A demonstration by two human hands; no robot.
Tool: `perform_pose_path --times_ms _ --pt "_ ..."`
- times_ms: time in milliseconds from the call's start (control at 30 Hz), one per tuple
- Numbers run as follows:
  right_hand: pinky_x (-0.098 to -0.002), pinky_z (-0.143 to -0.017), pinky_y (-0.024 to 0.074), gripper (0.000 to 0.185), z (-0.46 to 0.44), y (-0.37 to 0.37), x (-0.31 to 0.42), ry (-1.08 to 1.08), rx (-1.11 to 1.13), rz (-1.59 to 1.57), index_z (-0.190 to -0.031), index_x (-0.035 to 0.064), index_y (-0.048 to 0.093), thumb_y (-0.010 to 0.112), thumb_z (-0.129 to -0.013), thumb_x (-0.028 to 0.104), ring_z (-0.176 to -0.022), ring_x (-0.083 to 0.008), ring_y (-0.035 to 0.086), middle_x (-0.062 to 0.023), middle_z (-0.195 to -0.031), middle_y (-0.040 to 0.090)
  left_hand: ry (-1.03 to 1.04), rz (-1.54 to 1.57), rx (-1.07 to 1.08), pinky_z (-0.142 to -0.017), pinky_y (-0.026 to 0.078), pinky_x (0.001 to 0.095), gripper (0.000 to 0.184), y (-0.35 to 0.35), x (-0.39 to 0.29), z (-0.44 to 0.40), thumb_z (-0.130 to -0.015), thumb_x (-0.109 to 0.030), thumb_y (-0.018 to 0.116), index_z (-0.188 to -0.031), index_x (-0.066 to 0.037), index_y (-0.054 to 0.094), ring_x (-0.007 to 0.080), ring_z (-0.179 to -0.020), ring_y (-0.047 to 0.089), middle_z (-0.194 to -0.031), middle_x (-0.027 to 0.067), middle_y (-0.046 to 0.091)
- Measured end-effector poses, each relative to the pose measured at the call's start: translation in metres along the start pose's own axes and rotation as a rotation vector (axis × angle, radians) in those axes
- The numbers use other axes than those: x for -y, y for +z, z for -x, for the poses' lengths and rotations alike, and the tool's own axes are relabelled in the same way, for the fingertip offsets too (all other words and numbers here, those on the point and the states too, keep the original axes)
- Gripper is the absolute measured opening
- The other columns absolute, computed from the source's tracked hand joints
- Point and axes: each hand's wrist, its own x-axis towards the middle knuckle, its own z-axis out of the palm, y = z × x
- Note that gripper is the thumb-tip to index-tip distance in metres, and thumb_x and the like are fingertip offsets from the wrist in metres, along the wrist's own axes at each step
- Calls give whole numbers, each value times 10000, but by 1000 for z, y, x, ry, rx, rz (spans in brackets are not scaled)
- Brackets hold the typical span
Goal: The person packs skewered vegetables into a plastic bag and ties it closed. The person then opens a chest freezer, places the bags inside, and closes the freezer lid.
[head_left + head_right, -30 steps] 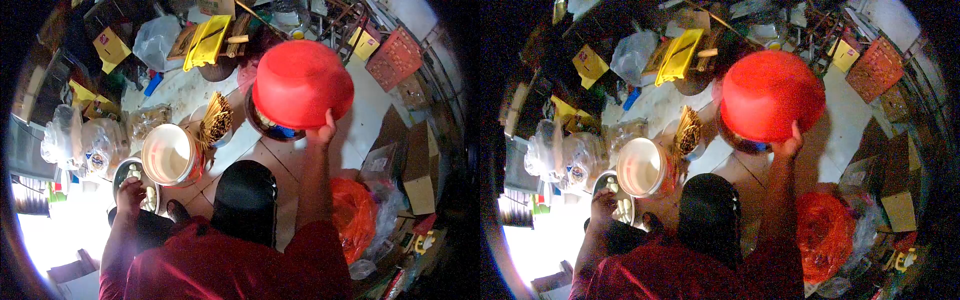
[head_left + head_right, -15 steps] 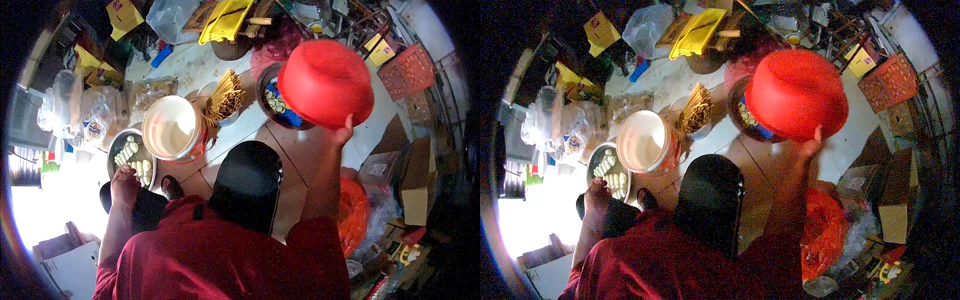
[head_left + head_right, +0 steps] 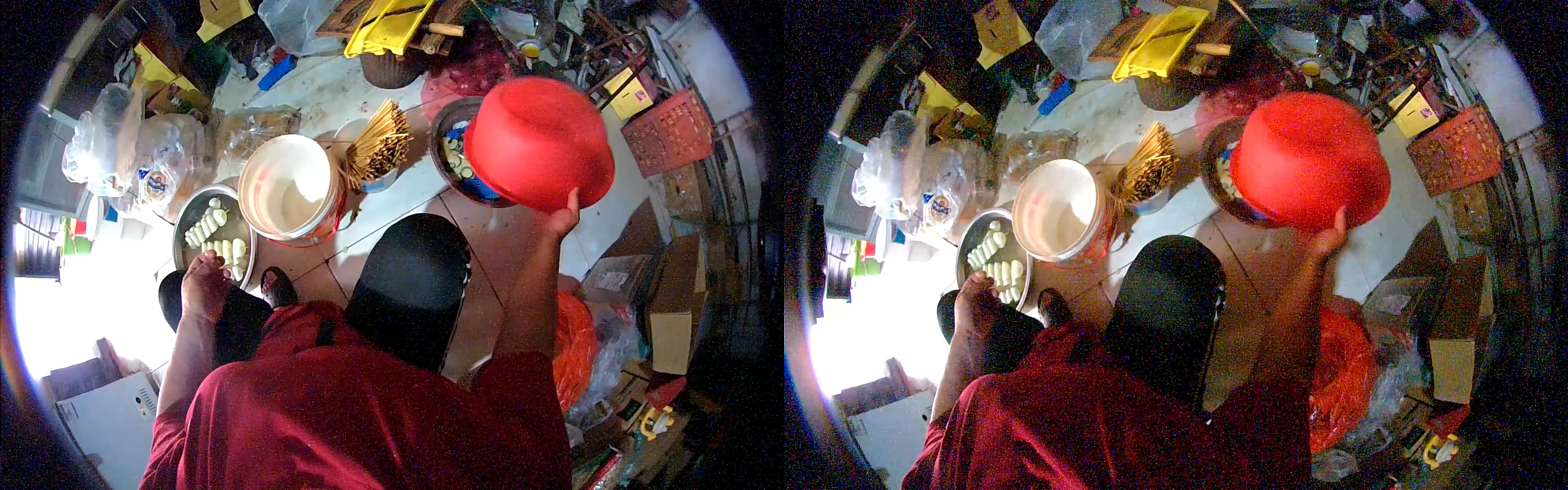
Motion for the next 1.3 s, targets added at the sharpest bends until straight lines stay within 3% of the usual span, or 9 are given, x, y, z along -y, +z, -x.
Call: perform_pose_path --times_ms 100,267,633,767,833,967,1133,1233,1300 --pt "-550 -1001 346 564 1 1 2 -140 157 -126 -1359 41 357 535 -875 269 -1206 -373 433 -137 -1361 425 -29 69 36 -583 460 286 114 3 -2 4 -836 -73 568 -949 -93 563 180 -646 554 -822 34 569" --pt "-538 -993 362 561 -29 -72 -13 -171 -61 109 -1352 47 368 546 -867 265 -1193 -361 448 -135 -1341 445 -59 25 114 -584 463 295 110 -8 10 1 -838 -80 563 -945 -101 555 178 -652 553 -829 30 562" --pt "-457 -927 433 399 69 76 10 -239 176 203 -1224 18 506 583 -848 128 -1114 -284 524 -119 -1237 541 -94 113 137 -550 466 324 139 0 13 8 -806 -78 583 -936 -102 537 188 -596 552 -804 41 555" --pt "-431 -894 432 162 126 124 -4 -672 700 1386 -928 45 645 624 -767 54 -922 -309 595 -107 -904 649 -55 19 334 -618 519 354 208 25 2 30 -807 -93 611 -998 -86 528 199 -653 591 -848 57 571" --pt "-433 -857 433 176 133 140 -21 -1252 1010 1601 -853 59 636 620 -677 48 -813 -313 589 -114 -788 610 -13 -92 353 -697 525 360 473 43 -7 41 -805 -141 642 -1235 -95 448 212 -817 623 -1024 89 574" --pt "-431 -757 437 190 167 172 -49 -1262 1258 1507 -807 77 610 590 -619 97 -731 -284 556 -73 -716 552 -12 -167 680 -822 492 357 886 80 -40 59 -793 -330 683 -1438 -75 132 267 -1027 581 -1276 151 481" --pt "-411 -776 442 242 206 185 -75 -1337 1415 1404 -861 70 644 580 -628 91 -781 -247 556 -51 -809 560 -118 115 557 -714 550 382 525 105 -39 69 -805 -266 667 -1238 -60 452 237 -912 626 -1089 121 607" --pt "-410 -801 446 261 219 184 -80 -1333 1491 1452 -893 72 644 611 -637 112 -822 -247 559 -55 -852 569 -37 9 370 -638 558 354 428 100 -34 72 -807 -174 640 -1182 -57 472 228 -817 641 -1027 101 617" --pt "-404 -823 445 306 228 185 -81 -1106 1593 1503 -931 68 639 632 -626 97 -868 -252 564 -66 -884 583 -57 51 325 -577 552 323 362 95 -31 78 -798 -120 612 -1132 -50 490 220 -766 642 -977 97 618"
